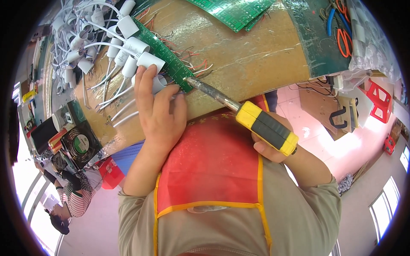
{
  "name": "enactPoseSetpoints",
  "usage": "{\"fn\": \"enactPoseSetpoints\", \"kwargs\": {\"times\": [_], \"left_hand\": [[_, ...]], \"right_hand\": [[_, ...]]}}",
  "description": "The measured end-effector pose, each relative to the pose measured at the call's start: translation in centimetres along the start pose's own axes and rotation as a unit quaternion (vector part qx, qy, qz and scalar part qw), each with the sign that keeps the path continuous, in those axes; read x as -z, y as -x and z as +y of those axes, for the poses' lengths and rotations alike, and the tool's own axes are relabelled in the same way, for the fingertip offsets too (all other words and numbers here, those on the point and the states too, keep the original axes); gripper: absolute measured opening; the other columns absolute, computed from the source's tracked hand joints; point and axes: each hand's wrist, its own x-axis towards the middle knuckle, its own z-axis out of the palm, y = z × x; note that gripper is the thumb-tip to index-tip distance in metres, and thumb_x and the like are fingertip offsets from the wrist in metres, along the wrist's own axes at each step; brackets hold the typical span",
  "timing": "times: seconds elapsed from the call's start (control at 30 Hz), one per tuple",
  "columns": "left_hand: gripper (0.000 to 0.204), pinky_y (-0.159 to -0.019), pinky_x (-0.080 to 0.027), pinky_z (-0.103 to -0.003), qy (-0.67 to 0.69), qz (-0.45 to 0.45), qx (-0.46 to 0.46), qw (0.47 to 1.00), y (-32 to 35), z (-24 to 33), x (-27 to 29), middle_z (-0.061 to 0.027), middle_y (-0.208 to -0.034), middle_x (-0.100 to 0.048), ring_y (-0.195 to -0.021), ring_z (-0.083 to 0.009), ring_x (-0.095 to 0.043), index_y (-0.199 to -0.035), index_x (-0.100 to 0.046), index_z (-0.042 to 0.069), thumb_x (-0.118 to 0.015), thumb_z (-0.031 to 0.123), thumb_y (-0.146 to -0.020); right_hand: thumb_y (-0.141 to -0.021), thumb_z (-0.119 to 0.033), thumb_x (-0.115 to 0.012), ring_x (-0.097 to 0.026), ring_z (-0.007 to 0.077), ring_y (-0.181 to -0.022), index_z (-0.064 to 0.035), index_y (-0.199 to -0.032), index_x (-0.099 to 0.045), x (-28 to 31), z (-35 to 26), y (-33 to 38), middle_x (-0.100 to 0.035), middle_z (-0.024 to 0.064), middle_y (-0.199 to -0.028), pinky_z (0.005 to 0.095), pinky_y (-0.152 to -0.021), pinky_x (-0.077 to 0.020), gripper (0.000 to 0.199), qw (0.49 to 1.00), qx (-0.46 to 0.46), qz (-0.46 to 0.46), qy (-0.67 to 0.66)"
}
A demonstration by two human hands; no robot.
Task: The person solders wires to LED circuit boards with a soldering iron, then assembles the circuit boards into light sockets.
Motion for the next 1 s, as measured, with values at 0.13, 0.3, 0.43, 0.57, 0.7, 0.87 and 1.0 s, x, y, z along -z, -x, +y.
{"fn": "enactPoseSetpoints", "kwargs": {"times": [0.13, 0.3, 0.43, 0.57, 0.7, 0.87, 1.0], "left_hand": [[0.022, -0.107, -0.039, -0.054, 0.021, -0.018, -0.007, 1.0, -0.1, -0.1, 0.9, -0.0242, -0.14, -0.046, -0.134, -0.0501, -0.041, -0.095, -0.065, 0.001, -0.071, -0.002, -0.074], [0.022, -0.107, -0.038, -0.057, 0.017, -0.021, -0.018, 0.999, 0.2, -0.3, 0.8, -0.0243, -0.141, -0.045, -0.135, -0.0497, -0.04, -0.094, -0.065, 0.003, -0.073, 0.0, -0.074], [0.021, -0.107, -0.036, -0.061, -0.022, -0.033, -0.017, 0.999, 0.5, -0.3, 1.1, -0.0241, -0.14, -0.047, -0.135, -0.0495, -0.04, -0.092, -0.065, 0.004, -0.074, 0.001, -0.073], [0.02, -0.107, -0.036, -0.062, -0.001, -0.006, -0.014, 1.0, 0.7, -0.6, 0.5, -0.0237, -0.139, -0.048, -0.134, -0.0498, -0.041, -0.091, -0.064, 0.003, -0.073, 0.0, -0.074], [0.019, -0.106, -0.036, -0.063, 0.024, 0.028, -0.021, 0.999, 0.6, -0.9, -0.2, -0.0236, -0.138, -0.048, -0.131, -0.0502, -0.044, -0.09, -0.061, 0.001, -0.072, -0.001, -0.074], [0.018, -0.106, -0.036, -0.063, 0.027, 0.038, -0.025, 0.999, 0.7, -0.8, -0.2, -0.0229, -0.137, -0.049, -0.13, -0.0495, -0.045, -0.089, -0.06, 0.001, -0.07, -0.001, -0.075], [0.018, -0.105, -0.041, -0.054, 0.008, 0.016, -0.016, 1.0, 0.8, -0.7, 0.0, -0.0225, -0.137, -0.051, -0.131, -0.0479, -0.046, -0.085, -0.064, 0.001, -0.071, -0.006, -0.07]], "right_hand": [[-0.085, -0.02, -0.066, -0.053, 0.0273, -0.062, -0.0062, -0.08, -0.056, 0.1, 0.5, 0.2, -0.056, 0.0065, -0.07, 0.0378, -0.059, -0.0433, 0.018, 1.0, -0.005, -0.009, -0.029], [-0.086, -0.02, -0.068, -0.053, 0.0201, -0.061, -0.0009, -0.092, -0.055, 0.1, 1.4, 1.0, -0.055, 0.006, -0.072, 0.0316, -0.056, -0.0425, 0.024, 0.995, -0.021, -0.023, -0.099], [-0.087, -0.02, -0.069, -0.051, 0.0173, -0.06, 0.002, -0.098, -0.053, -0.3, 0.6, 0.7, -0.053, 0.0056, -0.073, 0.0287, -0.054, -0.0417, 0.03, 0.992, -0.033, -0.007, -0.123], [-0.087, -0.019, -0.069, -0.049, 0.0178, -0.057, 0.0013, -0.095, -0.052, -0.3, 0.3, 0.0, -0.051, 0.0063, -0.071, 0.0298, -0.052, -0.0402, 0.028, 0.993, -0.012, -0.016, -0.116], [-0.088, -0.02, -0.068, -0.048, 0.0184, -0.056, 0.0003, -0.092, -0.051, 0.1, 0.7, 0.1, -0.05, 0.006, -0.068, 0.0303, -0.051, -0.0385, 0.027, 0.995, 0.001, -0.047, -0.086], [-0.087, -0.021, -0.067, -0.048, 0.0241, -0.054, -0.0041, -0.082, -0.051, 0.1, 0.8, 0.7, -0.051, 0.0061, -0.065, 0.0348, -0.052, -0.039, 0.024, 0.999, 0.004, -0.034, -0.02], [-0.085, -0.021, -0.068, -0.049, 0.0272, -0.054, -0.0062, -0.075, -0.052, 0.0, 0.3, 0.4, -0.052, 0.0069, -0.065, 0.0376, -0.052, -0.0392, 0.024, 0.999, 0.012, -0.043, 0.001]]}}
